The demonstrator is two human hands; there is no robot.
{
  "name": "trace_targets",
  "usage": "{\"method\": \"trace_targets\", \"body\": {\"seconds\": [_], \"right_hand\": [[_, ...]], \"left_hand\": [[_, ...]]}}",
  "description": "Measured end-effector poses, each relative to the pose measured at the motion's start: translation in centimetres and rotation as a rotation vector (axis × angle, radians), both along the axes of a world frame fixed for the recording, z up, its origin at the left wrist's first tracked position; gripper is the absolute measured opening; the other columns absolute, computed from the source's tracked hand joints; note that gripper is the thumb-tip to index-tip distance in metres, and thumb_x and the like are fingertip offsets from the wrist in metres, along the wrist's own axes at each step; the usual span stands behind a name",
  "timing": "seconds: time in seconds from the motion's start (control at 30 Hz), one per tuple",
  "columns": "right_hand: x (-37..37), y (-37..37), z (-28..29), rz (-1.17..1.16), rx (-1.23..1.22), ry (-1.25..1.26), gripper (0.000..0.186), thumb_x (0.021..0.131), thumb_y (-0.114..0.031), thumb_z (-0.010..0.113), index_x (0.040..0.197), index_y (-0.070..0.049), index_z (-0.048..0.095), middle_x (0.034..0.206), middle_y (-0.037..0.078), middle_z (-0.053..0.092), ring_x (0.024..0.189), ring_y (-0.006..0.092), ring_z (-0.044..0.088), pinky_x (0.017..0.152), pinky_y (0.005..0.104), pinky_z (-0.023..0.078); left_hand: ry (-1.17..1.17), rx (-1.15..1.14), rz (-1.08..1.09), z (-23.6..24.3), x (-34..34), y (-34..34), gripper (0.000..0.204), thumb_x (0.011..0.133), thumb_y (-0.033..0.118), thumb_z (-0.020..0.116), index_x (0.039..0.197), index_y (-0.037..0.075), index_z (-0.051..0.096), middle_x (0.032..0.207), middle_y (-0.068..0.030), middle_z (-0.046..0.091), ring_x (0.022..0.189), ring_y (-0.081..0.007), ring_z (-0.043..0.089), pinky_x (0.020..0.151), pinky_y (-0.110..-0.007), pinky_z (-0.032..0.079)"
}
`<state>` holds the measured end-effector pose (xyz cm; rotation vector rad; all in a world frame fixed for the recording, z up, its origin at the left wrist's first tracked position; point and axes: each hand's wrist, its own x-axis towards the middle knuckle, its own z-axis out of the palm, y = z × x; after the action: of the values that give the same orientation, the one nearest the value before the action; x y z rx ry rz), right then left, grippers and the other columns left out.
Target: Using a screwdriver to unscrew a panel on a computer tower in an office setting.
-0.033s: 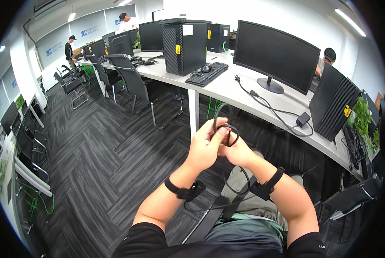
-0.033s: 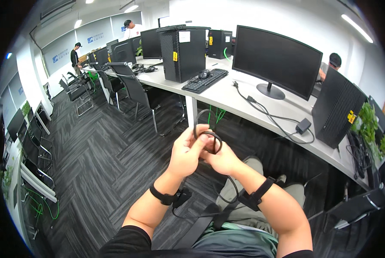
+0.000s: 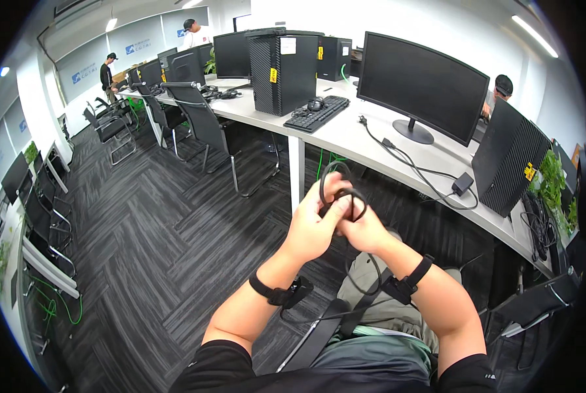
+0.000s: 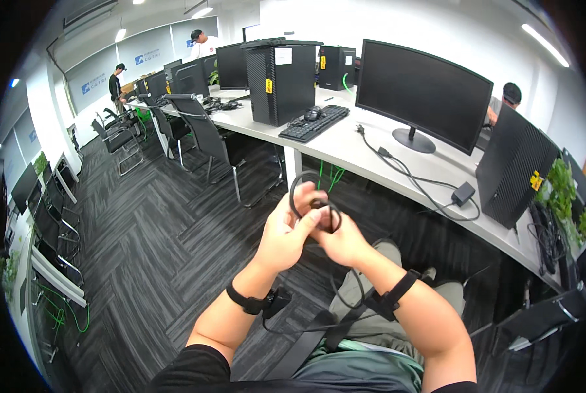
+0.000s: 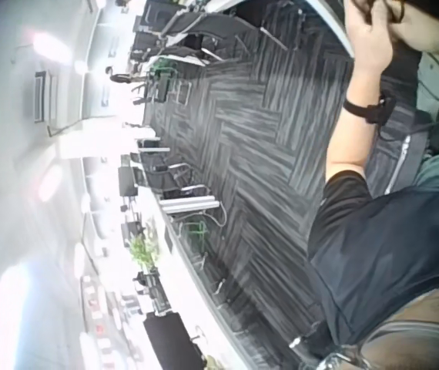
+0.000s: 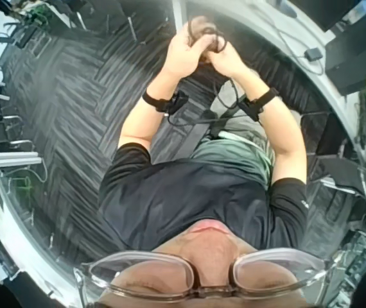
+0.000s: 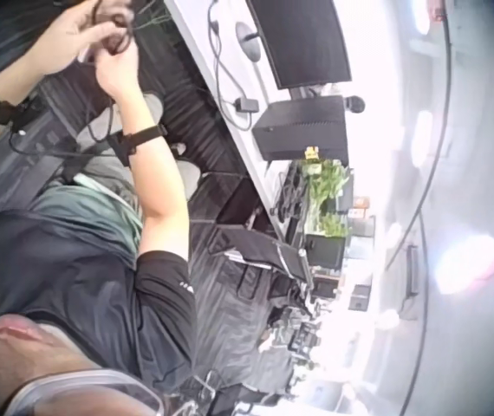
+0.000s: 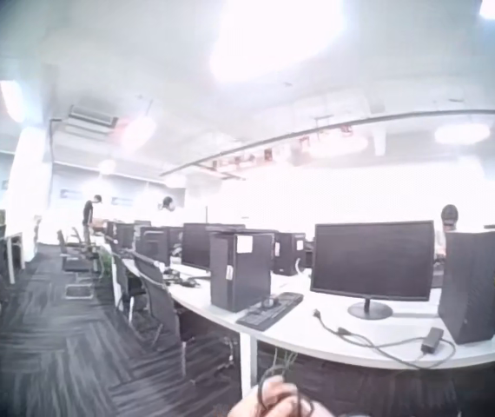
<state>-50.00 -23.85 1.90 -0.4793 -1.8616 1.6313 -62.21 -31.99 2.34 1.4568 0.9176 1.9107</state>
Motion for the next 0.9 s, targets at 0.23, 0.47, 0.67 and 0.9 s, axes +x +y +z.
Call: {"method": "trace_targets", "body": {"seconds": [0.23,0.47,0.67,0.9], "right_hand": [[1.1,3.1,3.4,-0.408,-0.048,0.441,0.025,0.1,-0.028,0.052,0.092,-0.004,0.052,0.063,-0.001,0.043,0.052,0.0093,0.039,0.054,0.0279,0.04],[1.5,1.1,8.4,-0.379,-0.065,0.843,0.027,0.101,-0.034,0.048,0.095,-0.008,0.046,0.064,-0.002,0.035,0.056,0.0091,0.035,0.062,0.0303,0.039],[1.4,-0.9,8.3,-0.288,-0.263,0.863,0.026,0.101,-0.035,0.046,0.093,-0.011,0.048,0.066,-0.003,0.033,0.056,0.0081,0.034,0.061,0.0287,0.038],[1.5,-0.8,4.7,-0.399,-0.18,0.311,0.025,0.098,-0.03,0.055,0.094,-0.006,0.049,0.064,-0.003,0.039,0.051,0.0075,0.035,0.052,0.0273,0.038]], "left_hand": [[0.125,-0.491,-0.182,-4.5,-2.0,-7.0,0.032,0.099,0.025,0.051,0.115,-0.001,0.06,0.107,-0.0124,0.066,0.097,-0.0162,0.062,0.082,-0.03,0.048],[-0.554,-0.824,-0.687,-11.3,-0.4,-3.1,0.083,0.095,0.065,0.029,0.139,-0.005,0.039,0.137,-0.0196,0.05,0.124,-0.0281,0.051,0.101,-0.039,0.043],[-1.13,-0.267,-0.876,-11.0,-2.6,0.7,0.098,0.077,0.083,0.039,0.111,-0.007,0.053,0.13,-0.0271,0.052,0.122,-0.0433,0.05,0.1,-0.054,0.043],[-0.954,0.057,0.23,-8.6,-10.6,-0.9,0.031,0.104,0.034,0.036,0.106,0.006,0.049,0.077,-0.0097,0.063,0.072,-0.0211,0.062,0.067,-0.039,0.052]]}}
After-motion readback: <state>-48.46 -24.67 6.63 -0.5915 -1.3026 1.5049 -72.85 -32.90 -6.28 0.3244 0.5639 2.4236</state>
